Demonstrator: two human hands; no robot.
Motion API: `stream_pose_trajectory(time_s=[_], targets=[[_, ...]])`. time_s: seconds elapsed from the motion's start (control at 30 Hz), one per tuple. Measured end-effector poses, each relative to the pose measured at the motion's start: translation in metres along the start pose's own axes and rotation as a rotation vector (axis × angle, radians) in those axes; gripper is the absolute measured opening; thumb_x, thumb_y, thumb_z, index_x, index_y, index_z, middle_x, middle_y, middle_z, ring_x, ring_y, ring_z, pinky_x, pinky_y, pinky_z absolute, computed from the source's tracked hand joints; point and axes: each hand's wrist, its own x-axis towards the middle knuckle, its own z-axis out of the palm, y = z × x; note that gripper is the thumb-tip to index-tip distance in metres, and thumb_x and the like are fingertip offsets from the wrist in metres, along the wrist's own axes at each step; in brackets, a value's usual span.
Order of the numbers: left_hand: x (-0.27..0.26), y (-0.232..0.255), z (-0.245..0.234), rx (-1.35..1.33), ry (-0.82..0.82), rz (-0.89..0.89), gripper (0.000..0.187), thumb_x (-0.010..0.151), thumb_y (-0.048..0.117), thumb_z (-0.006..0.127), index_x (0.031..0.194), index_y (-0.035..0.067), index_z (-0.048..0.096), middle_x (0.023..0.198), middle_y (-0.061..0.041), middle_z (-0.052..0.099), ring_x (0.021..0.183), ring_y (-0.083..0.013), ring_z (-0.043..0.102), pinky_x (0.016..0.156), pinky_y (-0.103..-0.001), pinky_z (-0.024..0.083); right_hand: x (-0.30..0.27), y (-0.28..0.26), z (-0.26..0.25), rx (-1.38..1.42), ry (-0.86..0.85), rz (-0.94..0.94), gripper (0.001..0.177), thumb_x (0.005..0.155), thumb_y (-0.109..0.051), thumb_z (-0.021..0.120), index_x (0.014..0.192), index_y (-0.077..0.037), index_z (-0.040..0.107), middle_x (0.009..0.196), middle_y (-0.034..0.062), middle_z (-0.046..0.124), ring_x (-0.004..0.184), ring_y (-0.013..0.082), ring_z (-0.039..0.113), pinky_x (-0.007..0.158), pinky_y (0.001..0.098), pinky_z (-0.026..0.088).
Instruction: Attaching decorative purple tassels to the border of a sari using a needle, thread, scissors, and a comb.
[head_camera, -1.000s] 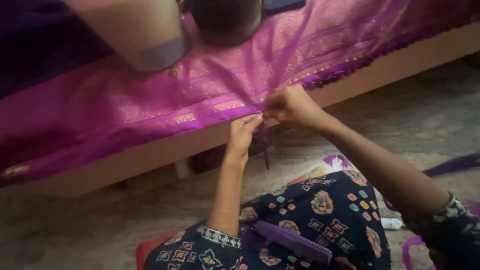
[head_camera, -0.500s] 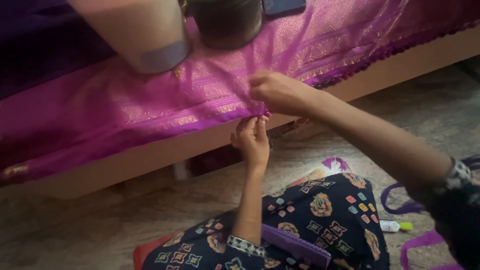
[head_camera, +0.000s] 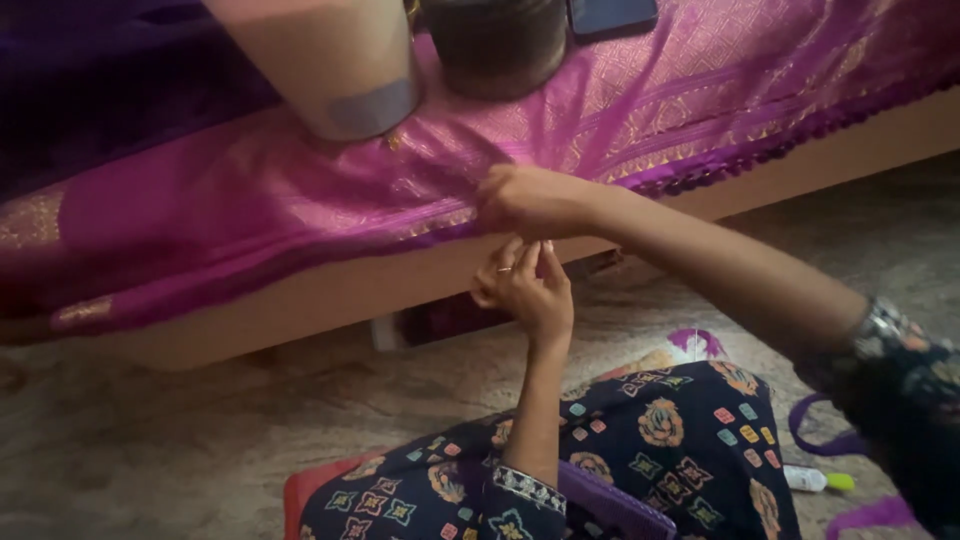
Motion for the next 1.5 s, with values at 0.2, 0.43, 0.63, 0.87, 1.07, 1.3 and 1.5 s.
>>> stream_pose_trajectory(time_s=[0.2, 0.43, 0.63, 0.87, 1.07, 1.3, 1.5], targets=[[-0.011, -0.025, 0.027, -0.405, -0.146, -0.348, 0.02, 0.09, 0.022, 0.073, 0.098, 0.005, 0.08, 0.102, -0.005, 0.079, 0.091, -0.0211, 0.071, 0.085, -0.033, 0.054, -0.076, -0.029, -0.004, 0.315, 0.237, 0.569, 0.009, 0.081, -0.002, 0.072, 0.086, -0.005, 0.078, 0.076, 0.011, 0.072, 0.065, 0.0248, 0.07, 0.063, 0.0387, 0.056], [-0.007, -0.015, 0.026, -0.972, -0.247, -0.759, 0.018, 0.092, 0.008, 0.067, 0.098, -0.005, 0.078, 0.096, -0.005, 0.076, 0.09, -0.0134, 0.067, 0.083, -0.027, 0.053, -0.086, -0.05, 0.008, 0.483, 0.27, 0.625, 0.02, 0.079, -0.008, 0.079, 0.098, -0.001, 0.077, 0.086, 0.0172, 0.074, 0.069, 0.0286, 0.074, 0.064, 0.0382, 0.058], [-0.001, -0.012, 0.009, -0.697, -0.252, -0.541, 0.014, 0.09, 0.012, 0.07, 0.091, 0.003, 0.081, 0.093, -0.004, 0.076, 0.089, -0.0172, 0.068, 0.084, -0.031, 0.053, -0.094, -0.058, -0.005, 0.512, 0.324, 0.719, 0.019, 0.082, -0.006, 0.077, 0.101, -0.003, 0.079, 0.084, 0.0161, 0.077, 0.068, 0.0245, 0.077, 0.066, 0.0374, 0.06], [-0.013, -0.018, 0.016, -0.379, -0.151, -0.289, 0.013, 0.088, 0.017, 0.073, 0.091, 0.009, 0.082, 0.098, -0.004, 0.076, 0.104, -0.024, 0.062, 0.094, -0.037, 0.049, -0.058, -0.045, -0.055, 0.044, 0.15, 0.217, 0.027, 0.077, -0.001, 0.073, 0.104, -0.004, 0.078, 0.101, 0.0138, 0.076, 0.091, 0.0249, 0.073, 0.08, 0.0362, 0.062], [-0.012, -0.008, 0.008, -0.259, -0.006, -0.07, 0.016, 0.096, 0.02, 0.07, 0.097, 0.006, 0.078, 0.109, -0.009, 0.071, 0.117, -0.0287, 0.056, 0.104, -0.043, 0.039, -0.002, -0.007, -0.017, -0.051, -0.096, 0.084, 0.006, 0.083, -0.009, 0.074, 0.08, -0.003, 0.076, 0.087, 0.0082, 0.073, 0.091, 0.0221, 0.068, 0.082, 0.0371, 0.06], [-0.001, 0.0, -0.006, -0.132, -0.007, -0.034, 0.018, 0.092, 0.02, 0.069, 0.093, 0.007, 0.081, 0.103, -0.004, 0.077, 0.111, -0.0279, 0.057, 0.103, -0.048, 0.031, -0.041, -0.044, -0.035, 0.168, 0.286, 0.254, 0.021, 0.079, -0.007, 0.074, 0.099, -0.003, 0.079, 0.091, 0.0128, 0.073, 0.088, 0.0271, 0.067, 0.076, 0.0394, 0.057], [-0.012, -0.015, 0.016, -0.366, -0.143, -0.343, 0.018, 0.089, 0.018, 0.073, 0.096, 0.004, 0.081, 0.102, -0.003, 0.077, 0.097, -0.023, 0.063, 0.088, -0.037, 0.05, -0.088, -0.061, 0.0, 0.394, 0.288, 0.612, 0.02, 0.082, -0.003, 0.072, 0.101, -0.001, 0.076, 0.091, 0.0149, 0.076, 0.078, 0.026, 0.075, 0.071, 0.0377, 0.061]])
